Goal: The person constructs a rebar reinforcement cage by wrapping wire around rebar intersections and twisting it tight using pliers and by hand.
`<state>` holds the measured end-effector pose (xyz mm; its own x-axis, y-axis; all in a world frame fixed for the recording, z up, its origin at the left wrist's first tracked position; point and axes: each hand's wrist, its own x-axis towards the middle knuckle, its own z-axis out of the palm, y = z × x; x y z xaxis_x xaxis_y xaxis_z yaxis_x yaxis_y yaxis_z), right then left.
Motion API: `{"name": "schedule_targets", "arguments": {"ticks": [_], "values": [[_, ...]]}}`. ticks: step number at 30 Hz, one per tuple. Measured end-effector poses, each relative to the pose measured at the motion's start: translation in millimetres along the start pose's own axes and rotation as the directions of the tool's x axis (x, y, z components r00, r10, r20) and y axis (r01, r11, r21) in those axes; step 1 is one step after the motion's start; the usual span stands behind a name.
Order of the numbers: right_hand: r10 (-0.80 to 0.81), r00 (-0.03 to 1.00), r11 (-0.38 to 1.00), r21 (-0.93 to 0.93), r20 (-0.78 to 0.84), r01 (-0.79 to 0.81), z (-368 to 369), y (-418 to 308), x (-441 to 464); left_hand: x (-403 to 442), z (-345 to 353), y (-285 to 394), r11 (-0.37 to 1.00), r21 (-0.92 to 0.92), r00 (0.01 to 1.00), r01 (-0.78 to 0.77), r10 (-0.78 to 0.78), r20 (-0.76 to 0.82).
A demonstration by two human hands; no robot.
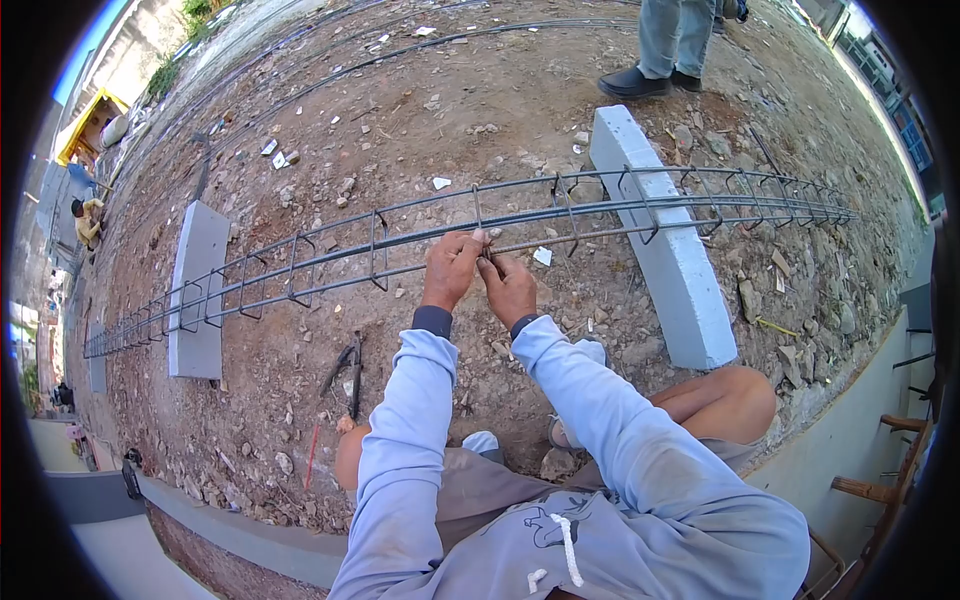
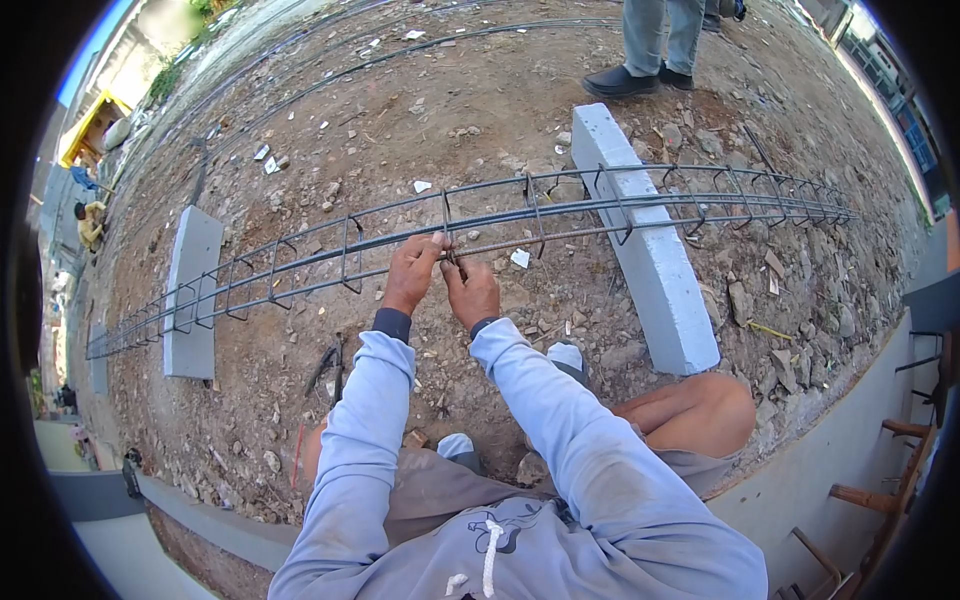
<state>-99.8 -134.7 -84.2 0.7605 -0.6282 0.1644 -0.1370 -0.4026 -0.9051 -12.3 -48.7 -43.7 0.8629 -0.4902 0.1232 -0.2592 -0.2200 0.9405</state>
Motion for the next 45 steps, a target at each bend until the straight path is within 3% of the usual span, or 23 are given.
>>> {"name": "schedule_targets", "arguments": {"ticks": [1, 5, 7, 11, 13, 16, 19, 23, 28, 29, 31, 32, 35, 36, 39, 40, 43, 45], "values": [[0.004, 1.0, 0.999, -0.051, 0.011, -0.004, -1, -1, 2, 1, -1, 0, 1.0, -0.015, 1.0, 0.027, -0.027, 0.014], [0.06, 0.992, 0.965, -0.26, 0.11, -0.03, -12, -13, 13, 4, -5, -1, 0.978, 0.205, 0.993, 0.04, -0.063, 0.103], [0.016, 0.992, 0.958, -0.287, 0.121, 0.02, -11, -7, 16, 8, -9, 3, 0.968, 0.251, 0.977, 0.027, -0.079, 0.199], [-0.106, 0.991, 0.929, -0.349, 0.077, 0.126, -9, -1, 16, 0, -14, 10, 0.931, 0.366, 0.981, -0.018, -0.055, 0.188], [-0.093, 0.986, 0.921, -0.364, 0.136, 0.137, -13, -3, 17, -1, -15, 1, 0.93, 0.368, 0.988, 0.006, -0.064, 0.144], [-0.099, 0.975, 0.921, -0.352, 0.201, 0.167, -18, -7, 22, 8, -22, -4, 0.938, 0.347, 0.947, -0.006, -0.107, 0.304], [-0.118, 0.968, 0.921, -0.34, 0.222, 0.191, -24, -10, 24, 20, -32, 13, 0.88, 0.474, 0.857, -0.008, -0.239, 0.457], [-0.059, 0.957, 0.913, -0.372, 0.286, 0.168, -24, -13, 27, 23, -27, 15, 0.736, 0.659, 0.893, -0.152, -0.183, 0.411], [0.087, 0.973, 0.934, -0.358, 0.215, -0.004, -17, -16, 30, 10, -22, 13, 0.604, 0.762, 0.926, -0.234, -0.1, 0.364], [0.269, 0.935, 0.941, -0.269, 0.229, -0.205, -16, -17, 31, 10, -20, 13, 0.595, 0.765, 0.929, -0.248, -0.078, 0.362], [0.584, 0.75, 0.807, -0.118, 0.312, -0.579, -18, -32, 35, 13, -14, 7, 0.568, 0.798, 0.939, -0.204, -0.116, 0.323], [0.581, 0.74, 0.79, -0.017, 0.339, -0.613, -17, -33, 37, 14, -14, 4, 0.554, 0.813, 0.944, -0.178, -0.138, 0.3], [0.683, 0.57, 0.597, 0.102, 0.457, -0.796, -24, -51, 45, 20, -13, 11, 0.533, 0.835, 0.926, -0.138, -0.23, 0.3], [0.697, 0.557, 0.578, 0.106, 0.452, -0.809, -20, -49, 46, 23, -13, 9, 0.55, 0.826, 0.921, -0.119, -0.25, 0.299], [0.666, 0.617, 0.62, 0.148, 0.42, -0.77, -14, -40, 46, 27, -11, 1, 0.579, 0.814, 0.918, -0.051, -0.293, 0.267], [0.629, 0.685, 0.7, 0.115, 0.368, -0.705, -9, -29, 45, 27, -10, 5, 0.597, 0.802, 0.912, -0.021, -0.317, 0.259], [0.44, 0.873, 0.896, -0.033, 0.211, -0.443, 11, 5, 38, 31, -15, 16, 0.676, 0.731, 0.851, 0.097, -0.436, 0.291], [0.237, 0.964, 0.956, -0.202, 0.118, -0.21, 13, 18, 33, 43, -22, 8, 0.836, 0.513, 0.766, 0.197, -0.457, 0.451]]}}
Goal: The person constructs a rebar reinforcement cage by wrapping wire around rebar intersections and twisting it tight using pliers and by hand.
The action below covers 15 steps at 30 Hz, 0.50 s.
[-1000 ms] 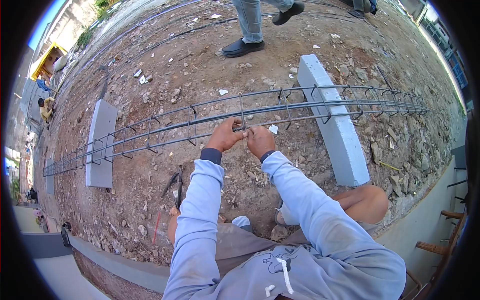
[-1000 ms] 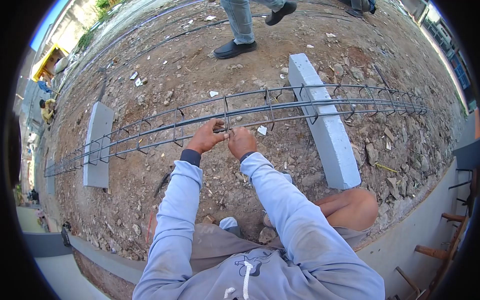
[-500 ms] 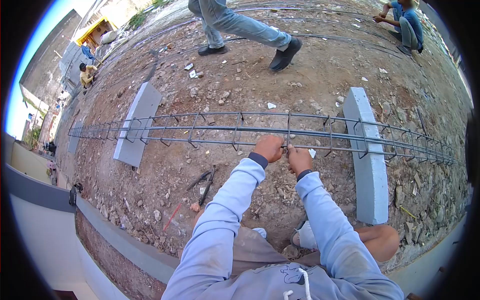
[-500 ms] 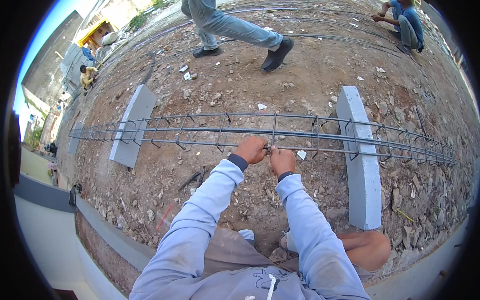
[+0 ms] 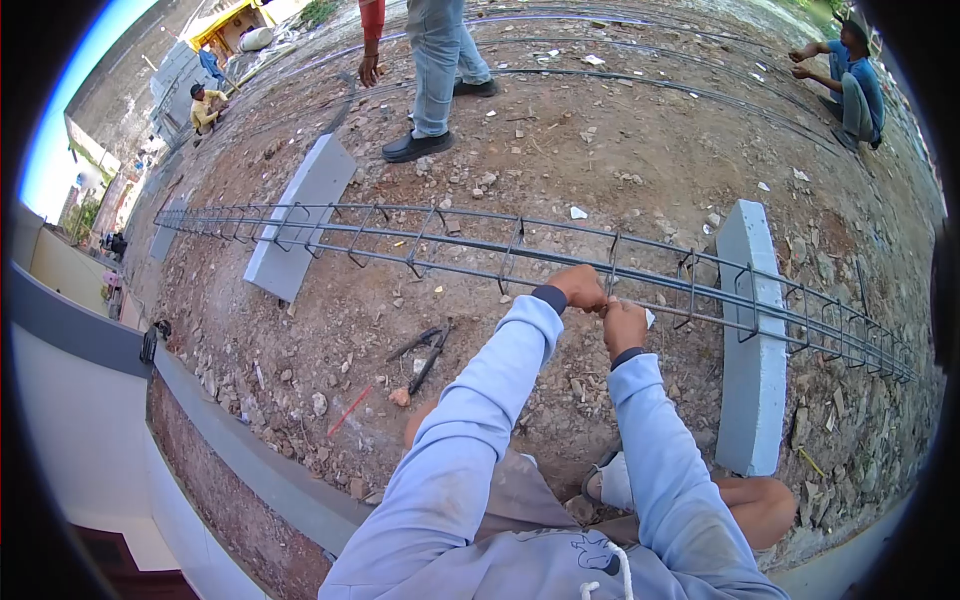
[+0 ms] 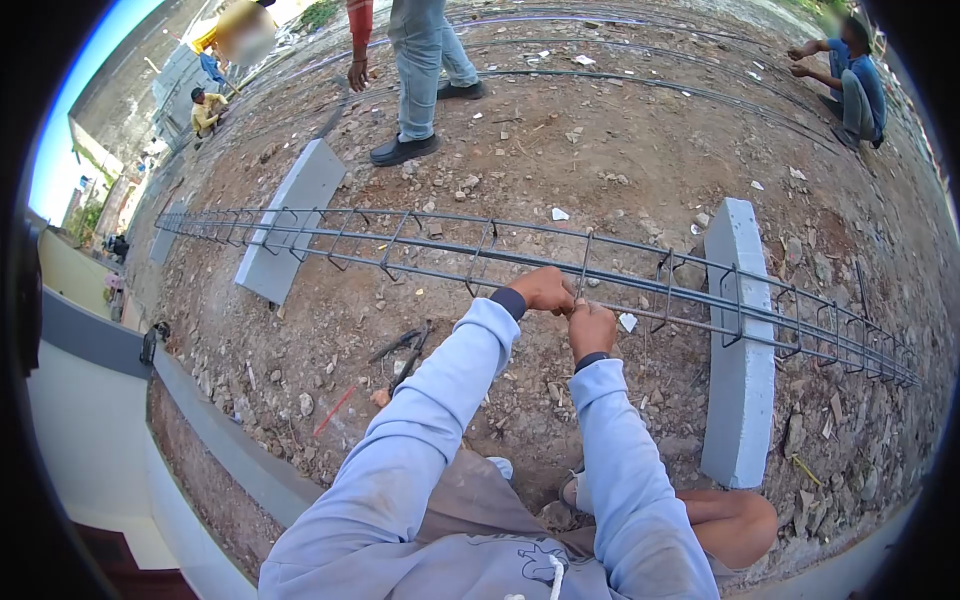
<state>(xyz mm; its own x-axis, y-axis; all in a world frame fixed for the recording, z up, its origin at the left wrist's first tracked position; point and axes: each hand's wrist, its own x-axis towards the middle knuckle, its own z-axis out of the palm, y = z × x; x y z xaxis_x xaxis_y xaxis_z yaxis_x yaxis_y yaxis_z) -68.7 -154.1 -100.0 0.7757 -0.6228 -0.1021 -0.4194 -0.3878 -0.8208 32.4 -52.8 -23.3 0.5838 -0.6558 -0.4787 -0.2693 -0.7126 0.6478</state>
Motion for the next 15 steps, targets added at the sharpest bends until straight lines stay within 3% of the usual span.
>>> {"name": "schedule_targets", "arguments": {"ticks": [1, 4, 5, 7, 10, 13, 15], "values": [[0.005, 0.999, 1.0, -0.019, 0.045, -0.004, -7, -7, -4, 6, -2, -6, 0.989, -0.147, 0.995, -0.032, 0.045, 0.092], [0.04, 0.993, 0.997, -0.071, 0.114, -0.032, -27, -30, -18, 15, 1, -17, 0.859, -0.512, 0.995, 0.026, 0.027, 0.096], [0.024, 0.994, 0.998, -0.067, 0.104, -0.017, -31, -35, -21, 22, 5, -20, 0.882, -0.472, 0.997, -0.007, 0.042, 0.064], [0.029, 0.994, 0.999, -0.025, 0.11, -0.027, -27, -28, -20, 29, 13, -23, 0.867, -0.496, 0.996, 0.044, -0.074, -0.041], [0.069, 0.988, 0.997, 0.033, 0.137, -0.074, -22, -23, -20, 38, 19, -29, 0.972, -0.231, 0.985, 0.034, -0.072, -0.16], [0.071, 0.982, 0.991, 0.103, 0.174, -0.089, -21, -21, -21, 40, 19, -27, 0.977, -0.176, 0.969, 0.12, -0.154, -0.195], [0.029, 0.987, 0.999, 0.035, 0.156, -0.035, -22, -22, -22, 30, 19, -17, 0.984, -0.114, 0.933, 0.134, -0.164, -0.32]]}}
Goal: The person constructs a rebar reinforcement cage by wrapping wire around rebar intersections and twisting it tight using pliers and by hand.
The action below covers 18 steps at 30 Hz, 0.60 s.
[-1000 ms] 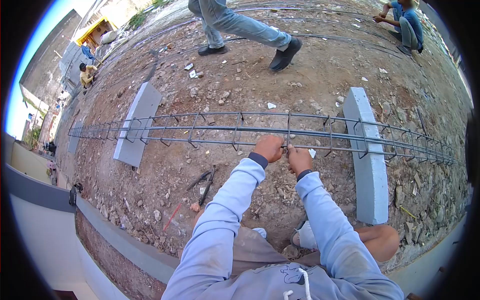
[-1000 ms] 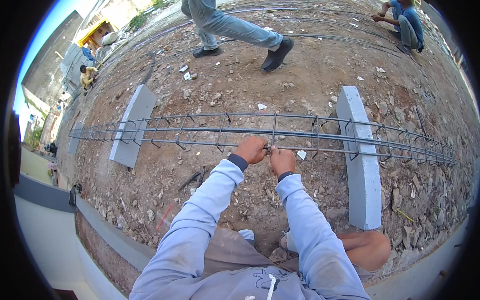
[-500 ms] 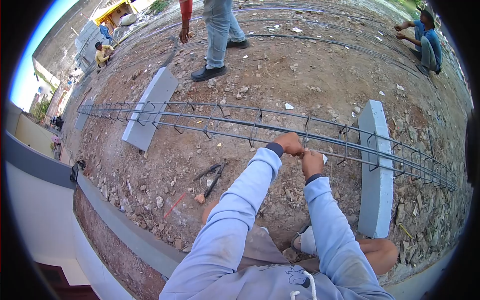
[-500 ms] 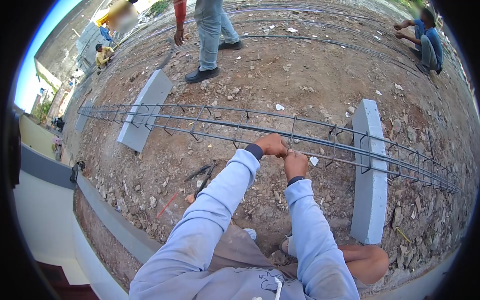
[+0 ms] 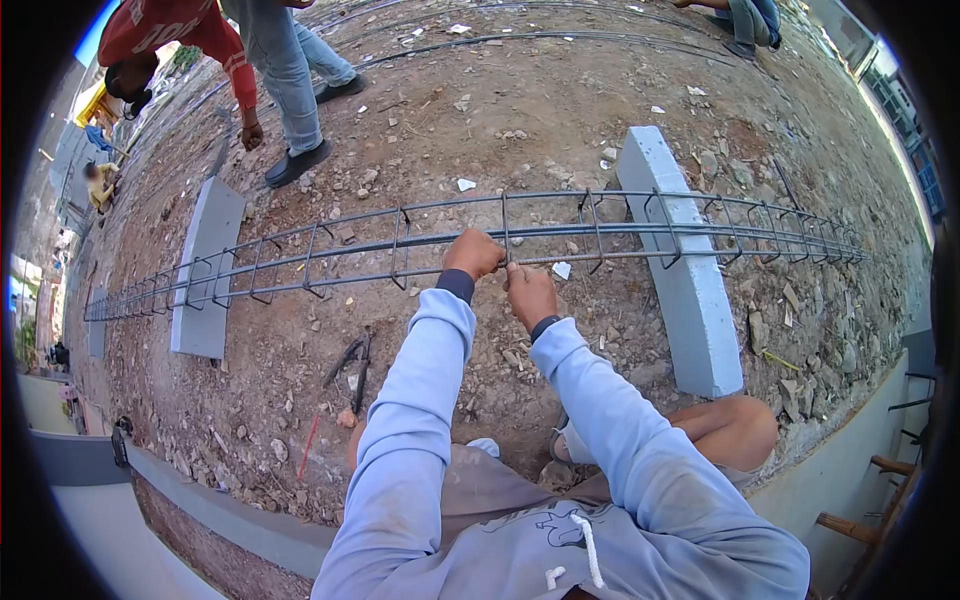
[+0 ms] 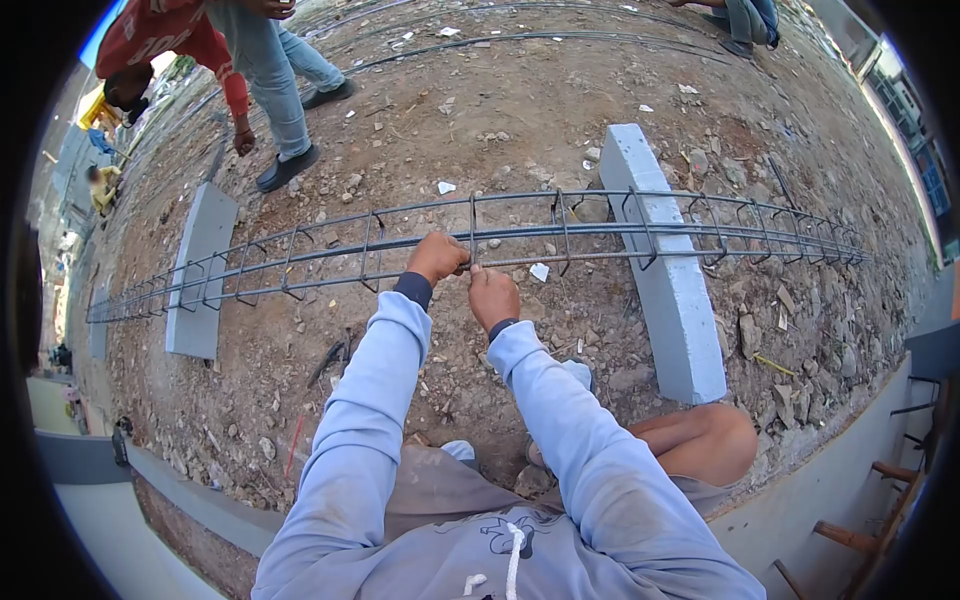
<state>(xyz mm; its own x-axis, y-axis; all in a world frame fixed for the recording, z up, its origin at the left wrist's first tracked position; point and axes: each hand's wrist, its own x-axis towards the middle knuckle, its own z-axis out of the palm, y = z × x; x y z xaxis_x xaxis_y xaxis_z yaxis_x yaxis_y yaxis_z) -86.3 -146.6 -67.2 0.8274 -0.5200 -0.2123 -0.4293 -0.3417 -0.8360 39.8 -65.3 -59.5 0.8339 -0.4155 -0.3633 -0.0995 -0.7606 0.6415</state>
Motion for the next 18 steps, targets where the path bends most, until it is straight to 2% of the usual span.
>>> {"name": "schedule_targets", "arguments": {"ticks": [4, 7, 10, 13, 16, 18], "values": [[-0.06, 0.998, 0.988, -0.144, -0.025, 0.056, 2, -1, 2, -31, 0, 20, 0.995, 0.103, 0.97, -0.004, 0.029, -0.243], [-0.061, 0.997, 0.986, -0.159, -0.038, 0.055, 0, -4, 0, -35, 6, 10, 0.996, -0.017, 0.944, -0.092, 0.082, -0.319], [-0.067, 0.996, 0.985, -0.164, -0.055, 0.057, -1, -9, -3, -52, 12, 14, 0.975, -0.043, 0.884, -0.219, 0.179, -0.432], [-0.099, 0.984, 0.991, -0.101, -0.148, 0.084, 6, -7, -3, -69, 10, 19, 0.952, 0.006, 0.865, -0.305, 0.279, -0.417], [-0.115, 0.982, 0.992, -0.07, -0.15, 0.106, 9, -3, -3, -84, 16, 18, 0.919, 0.145, 0.808, -0.367, 0.392, -0.44], [-0.113, 0.986, 0.992, -0.064, -0.123, 0.106, 6, 1, -11, -89, 23, 10, 0.904, 0.116, 0.807, -0.412, 0.421, -0.415]]}}
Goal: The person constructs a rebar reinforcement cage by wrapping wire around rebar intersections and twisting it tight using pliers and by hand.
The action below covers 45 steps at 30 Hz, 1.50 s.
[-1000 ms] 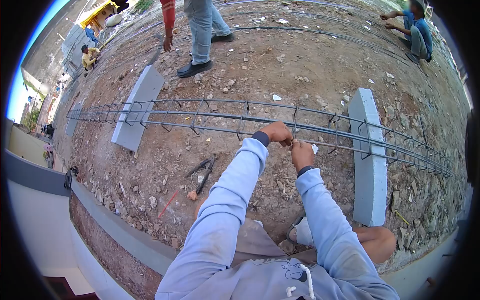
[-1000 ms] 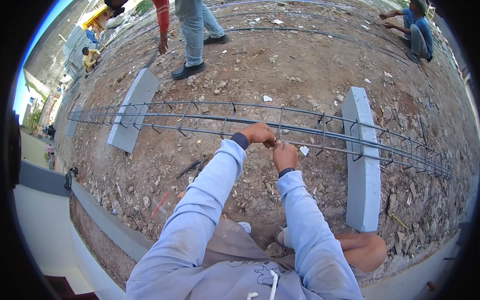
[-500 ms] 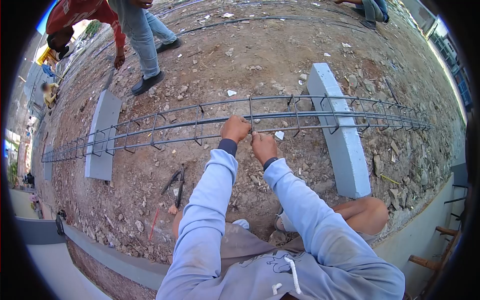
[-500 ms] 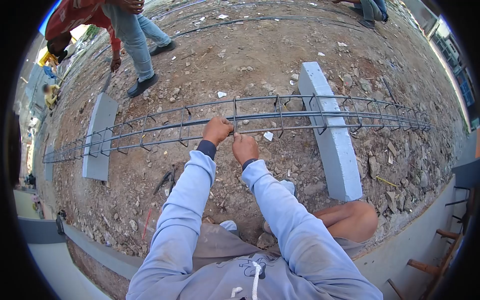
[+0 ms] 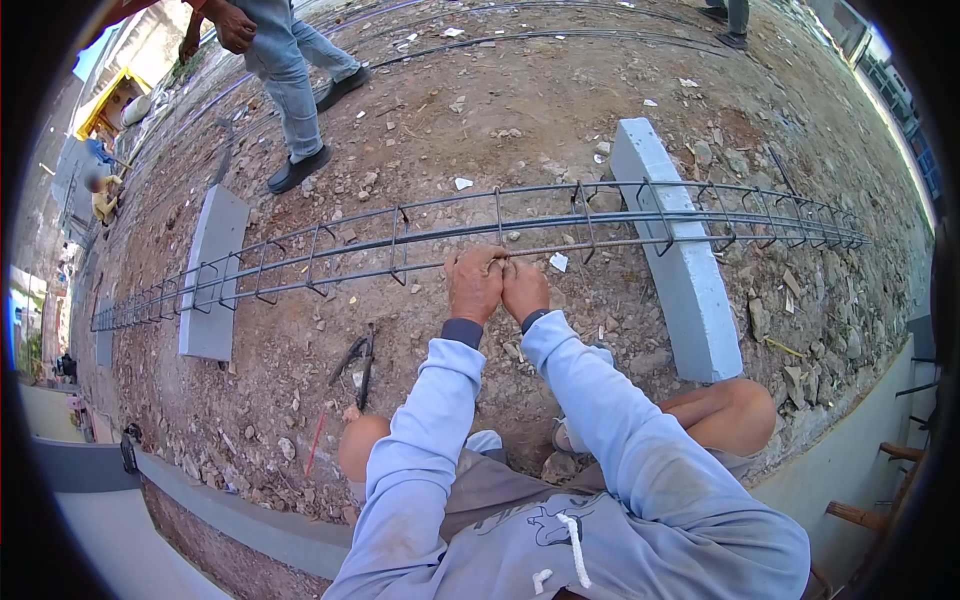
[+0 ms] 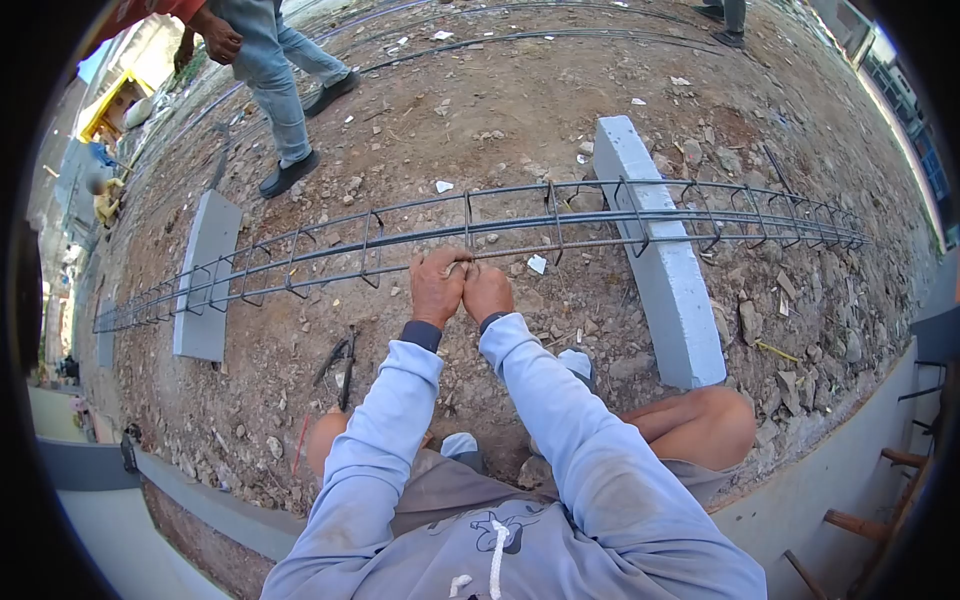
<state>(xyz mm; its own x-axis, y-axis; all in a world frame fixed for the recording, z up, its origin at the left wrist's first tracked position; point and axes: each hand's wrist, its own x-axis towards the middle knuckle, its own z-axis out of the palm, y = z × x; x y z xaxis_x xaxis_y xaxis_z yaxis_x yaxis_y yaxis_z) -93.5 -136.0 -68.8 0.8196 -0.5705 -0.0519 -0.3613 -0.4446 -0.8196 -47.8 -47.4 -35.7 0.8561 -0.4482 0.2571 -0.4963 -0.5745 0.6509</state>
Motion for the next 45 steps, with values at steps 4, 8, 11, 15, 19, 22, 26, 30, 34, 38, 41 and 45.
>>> {"name": "schedule_targets", "arguments": {"ticks": [4, 8, 11, 15, 19, 22, 26, 30, 34, 38, 41, 45], "values": [[-0.051, 0.999, 0.999, 0.012, -0.006, 0.051, -14, 4, -33, -12, 8, -9, 0.992, -0.033, 0.988, -0.121, 0.117, -0.1], [-0.123, 0.992, 0.985, -0.125, -0.031, 0.119, -16, 5, -48, -16, 7, -6, 0.992, 0.011, 0.987, -0.124, 0.124, -0.1], [-0.253, 0.957, 0.893, -0.348, 0.142, 0.287, -35, -17, -36, -14, 9, -17, 0.99, 0.018, 0.986, -0.142, 0.143, -0.089], [-0.431, 0.877, 0.839, -0.262, 0.211, 0.476, -42, -26, -2, -10, 15, -25, 0.993, -0.014, 0.99, -0.119, 0.118, -0.077], [-0.407, 0.896, 0.838, -0.319, 0.175, 0.443, -51, -37, 22, -9, 14, -21, 0.998, -0.041, 0.996, -0.052, 0.049, -0.075], [-0.266, 0.963, 0.9, -0.349, 0.035, 0.261, -51, -31, 33, -11, 14, -18, 0.996, -0.061, 0.994, -0.072, 0.066, -0.093], [-0.006, 0.995, 0.9, -0.433, 0.101, 0.05, -54, -8, 41, -11, 14, -16, 0.995, -0.054, 0.994, -0.083, 0.079, -0.071], [0.072, 0.962, 0.97, -0.244, 0.263, -0.006, -32, 19, 17, -10, 11, -16, 0.994, -0.109, 0.998, -0.03, 0.024, -0.059], [0.244, 0.837, 0.864, 0.283, 0.49, -0.418, -36, -10, -12, 15, -32, -34, 0.993, -0.113, 0.957, 0.019, 0.015, 0.289], [0.22, 0.815, 0.905, 0.2, 0.536, -0.375, -53, -8, -13, 52, -125, -44, 0.988, 0.103, 0.773, 0.119, -0.157, 0.615], [0.237, 0.848, 0.909, 0.198, 0.474, -0.365, -47, 2, -20, 34, -177, -83, 0.941, 0.298, 0.672, 0.162, -0.327, 0.665], [-0.063, 0.971, 0.994, -0.072, 0.231, 0.081, -31, 27, -23, -62, -147, -185, 0.806, 0.527, 0.803, 0.268, -0.49, 0.341]]}}
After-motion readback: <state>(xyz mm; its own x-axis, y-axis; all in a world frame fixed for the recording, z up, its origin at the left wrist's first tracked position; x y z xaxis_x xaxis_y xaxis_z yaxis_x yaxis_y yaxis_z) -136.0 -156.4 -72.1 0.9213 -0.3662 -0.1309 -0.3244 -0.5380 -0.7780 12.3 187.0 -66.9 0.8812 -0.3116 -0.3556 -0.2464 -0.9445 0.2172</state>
